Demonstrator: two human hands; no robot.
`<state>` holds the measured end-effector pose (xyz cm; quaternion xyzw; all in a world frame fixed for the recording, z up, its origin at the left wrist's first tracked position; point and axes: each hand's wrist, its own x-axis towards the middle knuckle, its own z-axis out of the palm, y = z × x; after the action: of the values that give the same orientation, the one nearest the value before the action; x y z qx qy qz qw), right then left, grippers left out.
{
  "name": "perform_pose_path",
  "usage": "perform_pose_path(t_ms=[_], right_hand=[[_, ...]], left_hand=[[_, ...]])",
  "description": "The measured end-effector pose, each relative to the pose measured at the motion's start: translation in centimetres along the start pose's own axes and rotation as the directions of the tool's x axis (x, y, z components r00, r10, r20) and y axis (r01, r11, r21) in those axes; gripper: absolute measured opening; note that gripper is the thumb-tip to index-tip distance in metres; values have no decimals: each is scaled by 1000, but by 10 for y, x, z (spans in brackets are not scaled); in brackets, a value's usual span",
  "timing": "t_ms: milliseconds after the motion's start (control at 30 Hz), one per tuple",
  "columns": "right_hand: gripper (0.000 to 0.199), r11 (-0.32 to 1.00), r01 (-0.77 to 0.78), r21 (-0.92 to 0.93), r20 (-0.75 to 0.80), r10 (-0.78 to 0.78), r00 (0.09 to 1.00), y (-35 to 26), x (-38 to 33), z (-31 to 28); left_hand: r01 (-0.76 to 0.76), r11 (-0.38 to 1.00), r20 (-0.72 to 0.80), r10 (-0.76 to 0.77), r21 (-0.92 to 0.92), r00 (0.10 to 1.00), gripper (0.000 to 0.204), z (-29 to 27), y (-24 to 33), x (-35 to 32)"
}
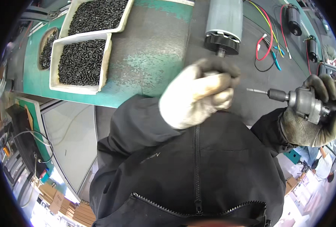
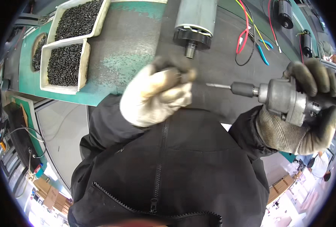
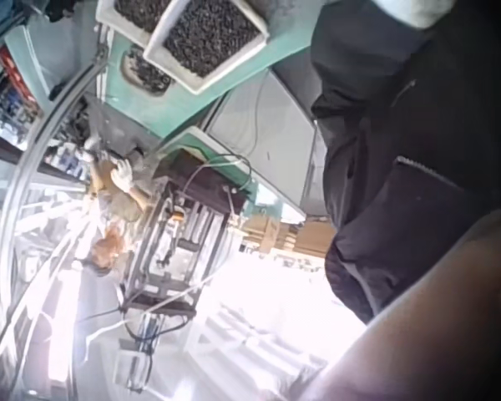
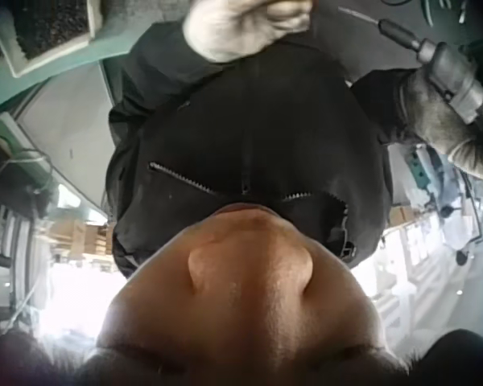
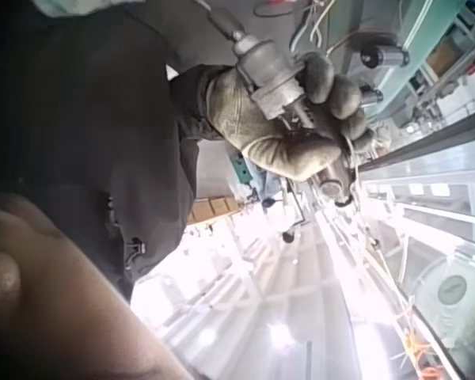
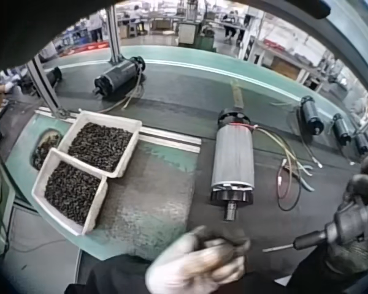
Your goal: Assemble electric motors and attach fan blades using a power screwdriver and pliers at an assembly station.
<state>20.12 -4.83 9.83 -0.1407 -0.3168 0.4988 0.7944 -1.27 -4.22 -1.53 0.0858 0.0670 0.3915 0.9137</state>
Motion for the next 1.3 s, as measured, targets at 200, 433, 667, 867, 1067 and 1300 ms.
perform_pose_path(t_ms=[200, 433, 667, 867, 1067, 1300], right_hand=[[27, 996, -16, -87, 120, 27, 992, 6, -6, 9], [28, 992, -47, -115, 116, 60, 991, 11, -9, 2], [29, 992, -68, -102, 111, 79, 991, 19, -5, -7], [30, 990, -98, -100, 103, 108, 989, 22, -3, -11], [31, 985, -134, -105, 79, 142, 987, 28, -4, -17], [27, 954, -97, -285, -118, 66, 991, 39, -6, -15]], left_hand=[[15, 985, 56, -5, -174, 998, 35, -8, -34, 10], [-12, 1000, -66, 12, -1, 998, 35, -6, -32, 11], [-19, 979, -206, 62, 201, 977, 31, -3, -27, 15], [-38, 908, -290, 173, 418, 941, 29, -6, -22, 13], [25, 978, -292, 37, 205, 956, 26, -7, -22, 15], [195, 980, -131, -190, 24, 973, 30, -27, -29, 15]])
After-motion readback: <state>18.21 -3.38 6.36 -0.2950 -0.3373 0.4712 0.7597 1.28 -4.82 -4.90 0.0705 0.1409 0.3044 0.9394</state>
